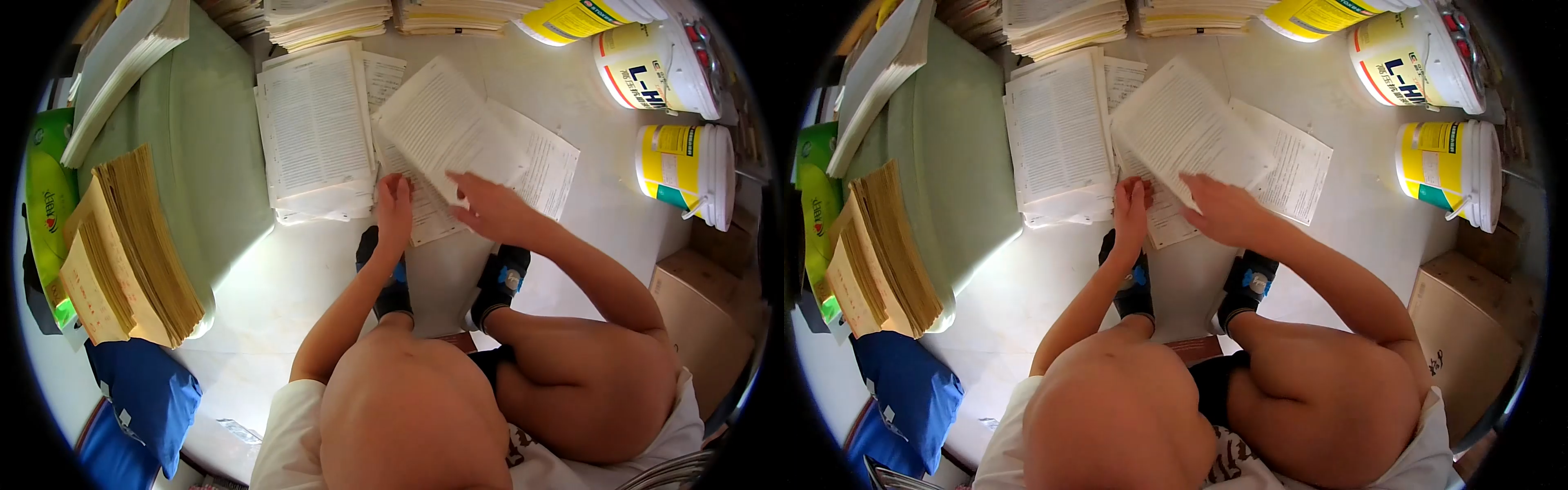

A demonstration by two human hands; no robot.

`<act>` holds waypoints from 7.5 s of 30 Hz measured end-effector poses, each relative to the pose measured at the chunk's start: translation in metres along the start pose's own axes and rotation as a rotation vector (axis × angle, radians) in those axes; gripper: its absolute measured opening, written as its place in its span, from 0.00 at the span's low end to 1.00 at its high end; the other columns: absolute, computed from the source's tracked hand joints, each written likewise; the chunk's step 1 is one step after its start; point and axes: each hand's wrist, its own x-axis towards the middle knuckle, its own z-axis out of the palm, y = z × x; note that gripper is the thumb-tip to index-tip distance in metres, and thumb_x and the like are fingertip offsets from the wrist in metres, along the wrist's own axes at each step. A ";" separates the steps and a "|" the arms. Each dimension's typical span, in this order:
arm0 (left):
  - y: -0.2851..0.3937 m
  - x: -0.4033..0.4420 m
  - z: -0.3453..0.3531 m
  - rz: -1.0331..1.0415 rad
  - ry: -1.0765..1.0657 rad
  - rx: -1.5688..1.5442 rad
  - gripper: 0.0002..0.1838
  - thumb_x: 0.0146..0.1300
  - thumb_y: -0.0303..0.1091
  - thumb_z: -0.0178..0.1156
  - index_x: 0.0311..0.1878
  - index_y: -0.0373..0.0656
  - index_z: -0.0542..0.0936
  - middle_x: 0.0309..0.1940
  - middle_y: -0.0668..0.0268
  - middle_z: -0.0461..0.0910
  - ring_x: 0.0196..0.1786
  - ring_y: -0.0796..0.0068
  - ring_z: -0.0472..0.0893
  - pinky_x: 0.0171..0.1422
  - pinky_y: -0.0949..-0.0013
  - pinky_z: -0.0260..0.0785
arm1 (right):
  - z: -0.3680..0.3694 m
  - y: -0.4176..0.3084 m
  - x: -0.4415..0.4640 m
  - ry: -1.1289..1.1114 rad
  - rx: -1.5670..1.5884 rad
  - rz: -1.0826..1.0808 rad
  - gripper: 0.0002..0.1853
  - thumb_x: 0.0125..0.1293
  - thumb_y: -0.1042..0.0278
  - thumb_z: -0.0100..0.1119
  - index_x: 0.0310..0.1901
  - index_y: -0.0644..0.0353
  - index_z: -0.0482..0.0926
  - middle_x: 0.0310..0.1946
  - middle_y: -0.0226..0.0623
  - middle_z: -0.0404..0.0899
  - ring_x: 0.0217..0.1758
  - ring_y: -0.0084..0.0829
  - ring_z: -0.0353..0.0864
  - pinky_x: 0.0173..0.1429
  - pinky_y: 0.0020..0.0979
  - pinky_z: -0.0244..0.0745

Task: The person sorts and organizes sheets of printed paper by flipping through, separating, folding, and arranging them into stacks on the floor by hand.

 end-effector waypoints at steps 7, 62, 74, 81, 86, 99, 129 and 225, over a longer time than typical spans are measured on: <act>0.007 0.009 0.013 -0.061 0.058 0.028 0.15 0.78 0.32 0.60 0.59 0.34 0.72 0.46 0.60 0.83 0.45 0.71 0.84 0.48 0.68 0.80 | 0.018 0.053 -0.002 -0.145 -0.099 0.117 0.22 0.75 0.60 0.58 0.66 0.60 0.75 0.57 0.49 0.82 0.53 0.50 0.85 0.57 0.47 0.81; 0.134 0.026 0.027 0.593 -0.229 0.274 0.08 0.63 0.19 0.69 0.44 0.39 0.85 0.41 0.62 0.85 0.43 0.66 0.88 0.48 0.67 0.80 | -0.035 0.046 0.029 0.272 0.721 0.097 0.08 0.76 0.67 0.65 0.46 0.65 0.84 0.38 0.28 0.85 0.42 0.18 0.77 0.50 0.25 0.75; 0.129 0.018 0.025 0.680 -0.245 0.404 0.07 0.63 0.17 0.68 0.42 0.38 0.85 0.42 0.62 0.85 0.45 0.68 0.87 0.52 0.68 0.80 | -0.038 0.052 0.023 0.247 0.752 0.099 0.06 0.76 0.69 0.64 0.45 0.62 0.83 0.40 0.25 0.84 0.43 0.17 0.77 0.49 0.23 0.75; 0.143 0.012 0.034 0.513 -0.267 0.244 0.07 0.66 0.24 0.70 0.46 0.38 0.85 0.42 0.60 0.85 0.44 0.69 0.86 0.51 0.68 0.79 | -0.038 0.046 0.019 0.307 0.577 0.032 0.06 0.76 0.67 0.64 0.45 0.60 0.83 0.37 0.25 0.84 0.41 0.18 0.78 0.44 0.25 0.75; 0.141 0.014 0.037 0.500 -0.292 0.363 0.08 0.66 0.26 0.72 0.46 0.37 0.86 0.40 0.59 0.86 0.41 0.68 0.86 0.49 0.69 0.79 | -0.041 0.037 0.015 0.328 0.453 0.006 0.06 0.76 0.67 0.64 0.46 0.59 0.84 0.37 0.26 0.85 0.42 0.19 0.80 0.45 0.26 0.75; 0.142 0.010 0.035 0.537 -0.261 0.360 0.07 0.65 0.25 0.72 0.45 0.36 0.86 0.40 0.60 0.86 0.40 0.68 0.86 0.48 0.68 0.79 | -0.036 0.060 0.014 0.196 0.720 0.043 0.12 0.73 0.61 0.69 0.49 0.60 0.85 0.44 0.28 0.86 0.49 0.20 0.81 0.55 0.27 0.75; 0.048 0.027 0.049 -0.091 0.152 0.000 0.29 0.70 0.28 0.62 0.70 0.34 0.64 0.62 0.52 0.75 0.62 0.62 0.79 0.65 0.60 0.74 | 0.005 0.169 0.046 0.371 0.175 0.220 0.27 0.71 0.64 0.68 0.68 0.62 0.73 0.61 0.47 0.75 0.57 0.42 0.83 0.62 0.39 0.80; 0.030 -0.030 0.032 0.621 -0.245 0.650 0.24 0.64 0.32 0.70 0.63 0.41 0.76 0.69 0.51 0.73 0.73 0.48 0.72 0.75 0.48 0.65 | -0.100 0.157 -0.003 0.577 0.360 0.221 0.29 0.71 0.64 0.66 0.70 0.65 0.73 0.60 0.46 0.84 0.63 0.35 0.82 0.69 0.37 0.75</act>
